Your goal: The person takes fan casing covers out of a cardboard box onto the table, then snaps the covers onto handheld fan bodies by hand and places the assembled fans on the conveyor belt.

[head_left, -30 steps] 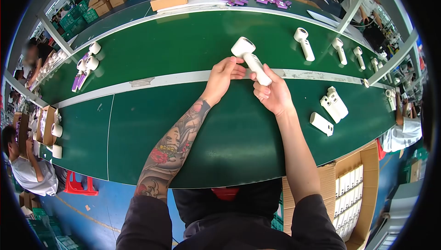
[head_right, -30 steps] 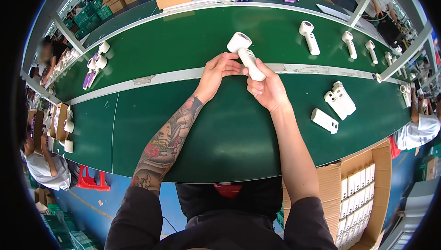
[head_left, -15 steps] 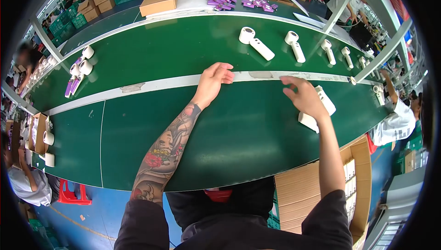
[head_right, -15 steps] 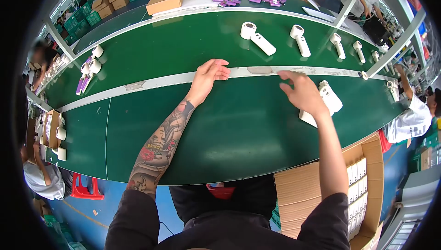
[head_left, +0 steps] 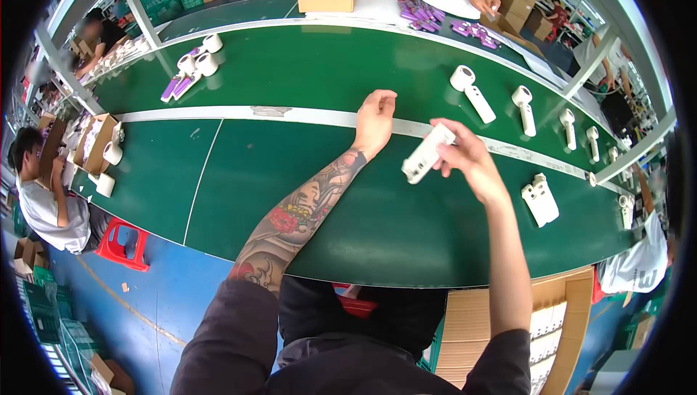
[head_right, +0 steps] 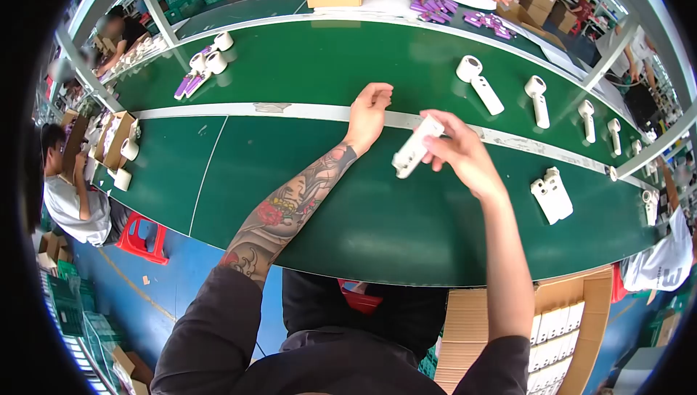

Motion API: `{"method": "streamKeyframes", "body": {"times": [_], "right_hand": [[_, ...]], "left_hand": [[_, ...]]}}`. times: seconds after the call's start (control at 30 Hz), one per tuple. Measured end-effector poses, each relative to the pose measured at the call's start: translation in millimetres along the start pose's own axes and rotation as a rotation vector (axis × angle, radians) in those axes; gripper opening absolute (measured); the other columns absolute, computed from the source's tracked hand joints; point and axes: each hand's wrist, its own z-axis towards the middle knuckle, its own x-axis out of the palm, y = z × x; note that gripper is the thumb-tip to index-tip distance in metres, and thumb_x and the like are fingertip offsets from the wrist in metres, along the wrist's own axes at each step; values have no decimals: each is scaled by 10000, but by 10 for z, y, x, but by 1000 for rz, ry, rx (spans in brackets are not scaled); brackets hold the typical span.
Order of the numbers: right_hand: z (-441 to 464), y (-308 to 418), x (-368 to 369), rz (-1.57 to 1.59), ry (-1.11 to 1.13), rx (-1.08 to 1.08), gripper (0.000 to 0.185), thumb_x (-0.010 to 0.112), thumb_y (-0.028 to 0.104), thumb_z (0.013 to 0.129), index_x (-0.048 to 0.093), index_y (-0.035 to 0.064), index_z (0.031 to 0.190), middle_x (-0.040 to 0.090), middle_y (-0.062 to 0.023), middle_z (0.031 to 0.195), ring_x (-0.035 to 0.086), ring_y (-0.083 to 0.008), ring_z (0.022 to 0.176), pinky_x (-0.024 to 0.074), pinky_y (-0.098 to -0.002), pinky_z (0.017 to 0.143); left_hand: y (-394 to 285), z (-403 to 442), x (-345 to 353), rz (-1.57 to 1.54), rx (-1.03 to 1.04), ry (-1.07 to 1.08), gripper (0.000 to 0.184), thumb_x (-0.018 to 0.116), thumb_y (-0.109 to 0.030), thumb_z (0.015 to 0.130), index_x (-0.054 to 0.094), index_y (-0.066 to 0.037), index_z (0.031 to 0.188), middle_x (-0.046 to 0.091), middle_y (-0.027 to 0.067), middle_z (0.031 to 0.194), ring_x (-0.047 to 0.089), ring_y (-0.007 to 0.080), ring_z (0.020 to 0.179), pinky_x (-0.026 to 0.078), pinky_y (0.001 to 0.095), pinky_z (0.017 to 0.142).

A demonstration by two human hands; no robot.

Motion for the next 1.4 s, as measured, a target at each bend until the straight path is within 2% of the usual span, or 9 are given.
{"method": "streamKeyframes", "body": {"times": [0.03, 0.2, 0.4, 0.5, 0.77, 1.03, 1.1, 1.23, 1.4], "right_hand": [[186, -95, 141, 416, 17, -32, 481, 634, -26, 905, 503, 10, 1367, 625, -126, 1098, 628, -161, 865, 516, -254, 746], [701, -623, 792, 694, -198, -23, 434, 606, -1, 942, 475, -51, 1353, 616, -184, 1055, 653, -211, 888, 556, -286, 779], [673, -598, 929, 583, -272, -85, 447, 579, -12, 951, 459, -52, 1380, 618, -193, 1093, 667, -218, 925, 571, -295, 808], [689, -507, 1033, 659, -286, -48, 453, 578, 1, 959, 465, -59, 1393, 629, -192, 1085, 670, -210, 918, 569, -291, 803], [697, -507, 1180, 553, -178, -52, 440, 607, 48, 966, 509, -81, 1375, 641, -170, 1062, 636, -182, 877, 529, -277, 792], [808, -533, 1394, 590, -151, -66, 369, 615, 80, 967, 601, -52, 1311, 652, -153, 1037, 619, -167, 849, 517, -279, 800], [825, -570, 1433, 593, -166, -94, 377, 609, 93, 973, 593, -44, 1324, 652, -148, 1042, 620, -169, 854, 517, -284, 808], [897, -626, 1507, 581, -169, -149, 403, 591, 134, 992, 570, -19, 1365, 652, -134, 1056, 621, -176, 869, 518, -301, 832], [906, -633, 1693, -94, -460, -461, 402, 535, 173, 1022, 545, 4, 1387, 657, -122, 1064, 622, -178, 887, 516, -311, 847]], "left_hand": [[20, 46, -87, 118, 61, -87, 223, 495, -95, 996, 614, 8, 1154, 651, 127, 1045, 624, 211, 904, 525, 321, 849], [469, 420, -1501, 565, 270, -483, 349, 614, -64, 847, 579, -23, 1192, 597, 172, 1151, 562, 357, 1049, 462, 423, 952], [762, 632, -3657, 910, 12, -805, 426, 609, -151, 852, 548, -25, 1254, 555, 245, 1228, 559, 420, 1108, 465, 473, 966], [856, 699, -4246, 1144, 147, -717, 500, 621, -167, 842, 512, -13, 1304, 536, 252, 1277, 552, 443, 1139, 466, 478, 981], [1078, 981, -4955, 1451, -149, -498, 630, 493, -481, 959, 404, -154, 1489, 477, 81, 1504, 437, 341, 1363, 363, 555, 1070], [760, 1026, -4921, 1604, -313, -374, 548, 506, -465, 961, 526, -126, 1392, 584, 146, 1384, 558, 358, 1238, 397, 558, 1024], [825, 1166, -5152, 1480, -208, -117, 514, 535, -455, 941, 630, -48, 1241, 702, 160, 1079, 668, 337, 965, 525, 432, 830], [429, 1270, -4463, 784, -323, -85, 405, 566, -335, 931, 629, -24, 1183, 690, 150, 1045, 663, 289, 905, 541, 391, 806], [25, 863, -2947, -381, -459, 29, 227, 616, -135, 916, 628, 15, 1086, 669, 133, 988, 655, 207, 807, 567, 323, 767]]}}
